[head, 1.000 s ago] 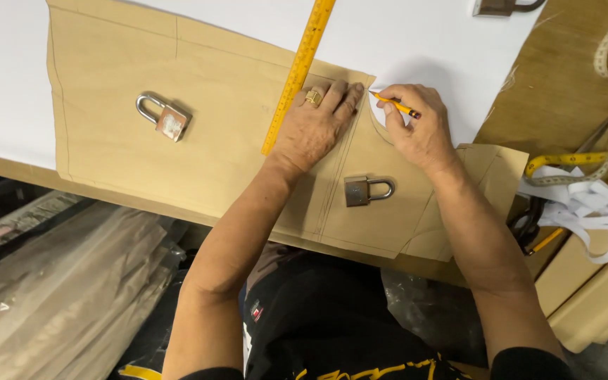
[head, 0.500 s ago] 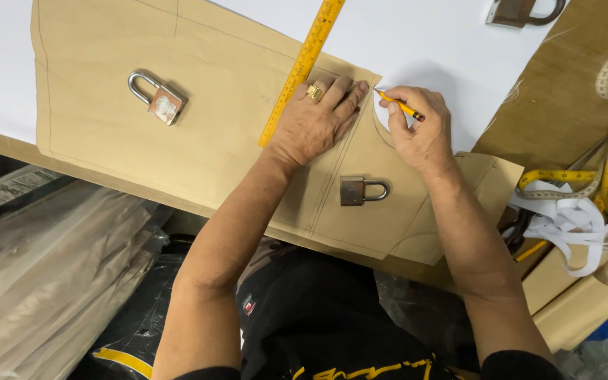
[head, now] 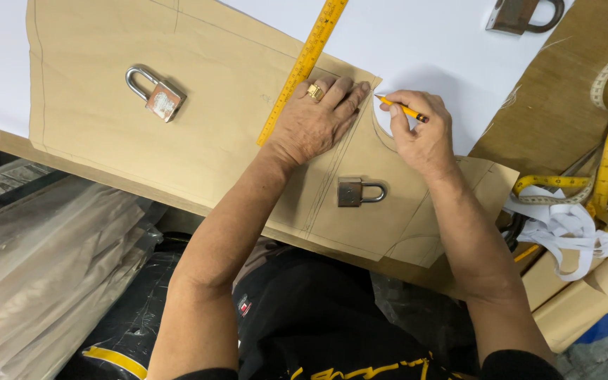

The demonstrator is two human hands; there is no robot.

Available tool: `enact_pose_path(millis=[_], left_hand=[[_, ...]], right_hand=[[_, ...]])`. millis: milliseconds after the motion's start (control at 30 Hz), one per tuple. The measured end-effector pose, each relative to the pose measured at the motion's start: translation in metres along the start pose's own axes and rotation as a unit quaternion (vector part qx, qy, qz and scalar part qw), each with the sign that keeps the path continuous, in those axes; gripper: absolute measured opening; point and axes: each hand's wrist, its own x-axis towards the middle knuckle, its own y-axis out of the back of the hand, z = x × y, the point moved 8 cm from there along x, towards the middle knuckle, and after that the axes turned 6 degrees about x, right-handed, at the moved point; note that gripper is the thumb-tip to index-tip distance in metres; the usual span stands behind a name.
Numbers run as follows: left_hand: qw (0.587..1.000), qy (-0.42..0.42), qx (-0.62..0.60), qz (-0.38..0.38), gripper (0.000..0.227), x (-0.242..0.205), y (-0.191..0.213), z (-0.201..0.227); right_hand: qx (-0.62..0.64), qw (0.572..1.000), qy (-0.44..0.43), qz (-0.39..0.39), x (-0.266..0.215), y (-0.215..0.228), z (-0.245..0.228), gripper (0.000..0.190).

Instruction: The person places a large white sheet of paper on a wooden table and smooths it out. They then position a brown paper pattern piece on top of the white sheet, securing it with a padlock. Using a yellow ruler and a pencil, the person measures and marks lines on the brown pattern piece, adjusting the ruler and pattern as needed to complete the markings.

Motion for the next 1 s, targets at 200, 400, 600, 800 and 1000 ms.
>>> enact_pose_path(millis=[200, 400, 600, 800, 1000], left_hand=[[1.000, 0.003, 0.000, -0.006, 0.040, 0.000, 0.001, -0.001], [1.000, -0.008, 0.013, -0.016, 0.041, 0.001, 0.002, 0.000], [1.000, -0.010, 0.012, -0.026, 0.041, 0.002, 0.001, 0.001], [0.999, -0.011, 0.013, -0.038, 0.041, 0.005, 0.004, -0.001], [0.991, -0.064, 0.100, -0.068, 0.045, 0.007, 0.006, 0.003]], right_hand=[[0.003, 1.000, -0.002, -0.011, 0.000, -0.002, 0.001, 0.013], [0.003, 1.000, 0.013, -0.010, 0.000, -0.003, 0.001, 0.015], [0.002, 1.000, 0.022, -0.010, -0.001, -0.002, 0.003, 0.015], [0.026, 0.999, 0.000, -0.022, 0.000, 0.001, 0.000, 0.015], [-0.027, 0.997, -0.031, -0.065, 0.001, -0.003, -0.003, 0.015]])
